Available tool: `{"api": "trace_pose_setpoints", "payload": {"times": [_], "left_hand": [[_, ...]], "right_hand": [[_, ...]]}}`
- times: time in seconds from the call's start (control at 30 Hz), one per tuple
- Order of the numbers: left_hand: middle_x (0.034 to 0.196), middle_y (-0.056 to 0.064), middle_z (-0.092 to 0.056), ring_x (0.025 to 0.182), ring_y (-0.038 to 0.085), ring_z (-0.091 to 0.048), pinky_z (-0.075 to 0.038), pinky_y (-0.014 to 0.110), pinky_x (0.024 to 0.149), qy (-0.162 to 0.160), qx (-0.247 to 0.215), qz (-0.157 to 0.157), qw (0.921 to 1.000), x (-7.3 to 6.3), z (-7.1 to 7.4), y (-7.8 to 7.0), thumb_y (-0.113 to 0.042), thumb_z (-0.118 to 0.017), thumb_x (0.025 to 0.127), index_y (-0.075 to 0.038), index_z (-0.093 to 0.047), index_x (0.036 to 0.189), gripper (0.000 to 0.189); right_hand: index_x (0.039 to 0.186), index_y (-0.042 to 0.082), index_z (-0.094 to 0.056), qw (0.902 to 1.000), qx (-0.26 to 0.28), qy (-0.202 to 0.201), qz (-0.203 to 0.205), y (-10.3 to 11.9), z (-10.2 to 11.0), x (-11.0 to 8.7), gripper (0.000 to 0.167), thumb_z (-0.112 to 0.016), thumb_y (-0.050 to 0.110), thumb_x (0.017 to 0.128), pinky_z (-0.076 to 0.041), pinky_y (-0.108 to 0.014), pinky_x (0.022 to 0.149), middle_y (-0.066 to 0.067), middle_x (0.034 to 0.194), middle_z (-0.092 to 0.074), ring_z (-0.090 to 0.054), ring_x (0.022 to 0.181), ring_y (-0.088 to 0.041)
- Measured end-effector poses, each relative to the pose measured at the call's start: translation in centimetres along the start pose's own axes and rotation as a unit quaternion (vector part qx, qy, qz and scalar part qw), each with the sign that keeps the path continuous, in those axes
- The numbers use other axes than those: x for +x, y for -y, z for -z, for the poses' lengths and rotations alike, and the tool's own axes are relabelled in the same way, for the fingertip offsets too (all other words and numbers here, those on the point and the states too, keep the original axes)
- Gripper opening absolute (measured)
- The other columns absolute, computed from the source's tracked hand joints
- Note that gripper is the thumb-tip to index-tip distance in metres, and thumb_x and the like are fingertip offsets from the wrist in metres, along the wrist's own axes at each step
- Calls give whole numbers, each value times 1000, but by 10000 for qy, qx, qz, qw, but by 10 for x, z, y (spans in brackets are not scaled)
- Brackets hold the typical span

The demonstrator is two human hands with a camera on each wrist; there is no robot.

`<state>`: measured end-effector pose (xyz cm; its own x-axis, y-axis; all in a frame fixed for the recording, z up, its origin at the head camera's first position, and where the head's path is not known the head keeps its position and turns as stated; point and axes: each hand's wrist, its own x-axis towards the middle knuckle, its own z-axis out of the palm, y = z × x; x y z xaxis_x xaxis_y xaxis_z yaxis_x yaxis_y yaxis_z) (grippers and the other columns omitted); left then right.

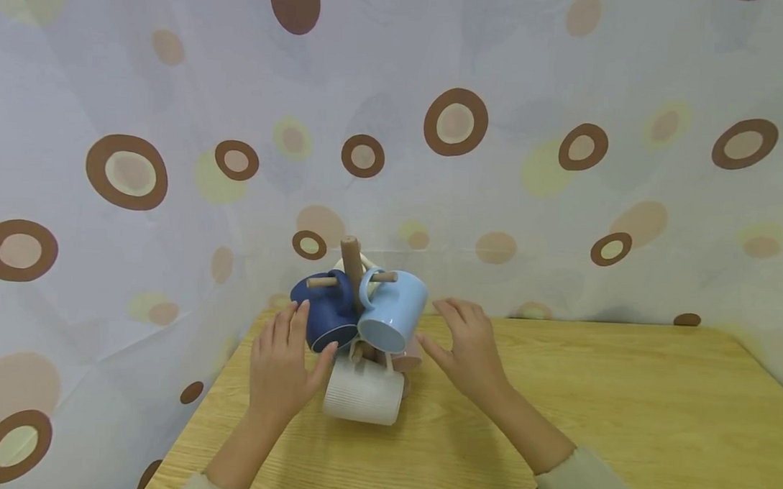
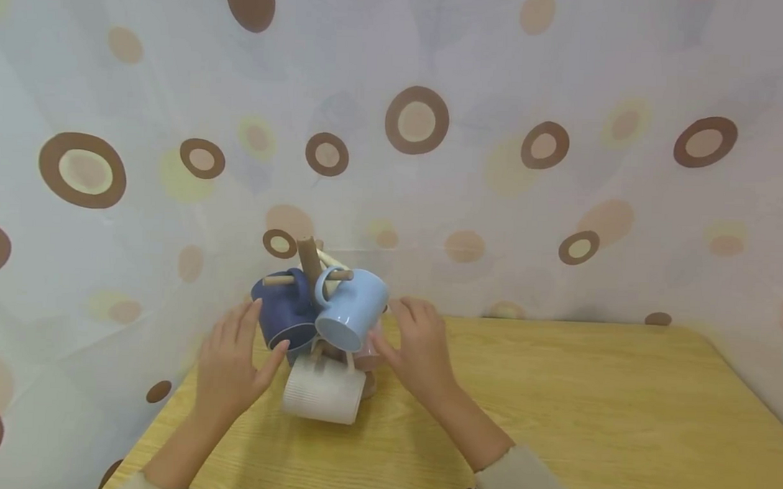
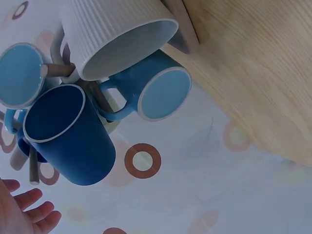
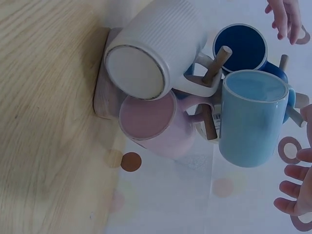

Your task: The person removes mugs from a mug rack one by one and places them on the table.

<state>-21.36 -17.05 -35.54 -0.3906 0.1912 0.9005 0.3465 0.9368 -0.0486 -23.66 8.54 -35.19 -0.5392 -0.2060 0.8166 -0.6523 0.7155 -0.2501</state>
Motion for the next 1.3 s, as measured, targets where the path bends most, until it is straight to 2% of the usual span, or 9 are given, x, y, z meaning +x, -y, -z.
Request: {"api": "trace_pose_setpoints", "payload": {"times": [0.2,0.33,0.5,0.67,0.8,1.07,1.3], "left_hand": [[111,23,-58,101,40,-54,-48,51,74,100,141,86,9998,16,-3,7,-60,-31,92,3,-52,122,73],[109,23,-59,99,40,-54,-48,51,74,120,252,73,9996,26,-4,10,-55,-44,87,3,-54,119,67],[108,23,-59,99,41,-54,-47,51,74,301,449,44,9985,39,-8,15,-47,-59,77,2,-54,114,62],[104,21,-61,94,37,-56,-49,47,71,567,682,36,9961,48,-12,16,-40,-68,77,1,-56,114,56],[97,19,-63,89,35,-59,-50,44,66,683,803,-15,9944,54,-15,11,-33,-69,80,2,-60,109,46],[87,15,-66,81,31,-59,-49,39,64,774,1038,53,9916,61,-20,7,-27,-68,83,0,-64,98,31],[84,14,-65,80,30,-58,-49,39,65,885,969,106,9913,65,-20,8,-23,-69,83,0,-63,92,26]], "right_hand": [[108,-3,-61,9999,5,-75,77,3,-5,14,47,-78,23,73,-47,-48,80,-17,104,-62,-56,97,-35],[106,-4,-61,9999,-39,-88,95,5,-9,23,46,-77,24,74,-46,-49,79,-18,103,-62,-56,96,-35],[104,-5,-61,9998,-77,-97,175,6,-13,31,45,-77,25,74,-47,-50,80,-18,102,-63,-57,95,-34],[107,-4,-60,9995,-220,-11,214,9,-15,41,44,-74,25,77,-47,-48,79,-17,102,-63,-57,95,-33],[107,-2,-60,9987,-389,60,316,11,-17,52,42,-73,26,79,-48,-46,77,-16,100,-65,-58,92,-32],[85,2,-57,9898,-1147,321,777,15,-26,70,31,-72,29,80,-44,-39,61,-10,76,-59,-52,70,-26],[82,4,-54,9829,-1487,436,993,17,-33,78,26,-69,24,81,-44,-37,59,-8,73,-55,-50,68,-24]]}}
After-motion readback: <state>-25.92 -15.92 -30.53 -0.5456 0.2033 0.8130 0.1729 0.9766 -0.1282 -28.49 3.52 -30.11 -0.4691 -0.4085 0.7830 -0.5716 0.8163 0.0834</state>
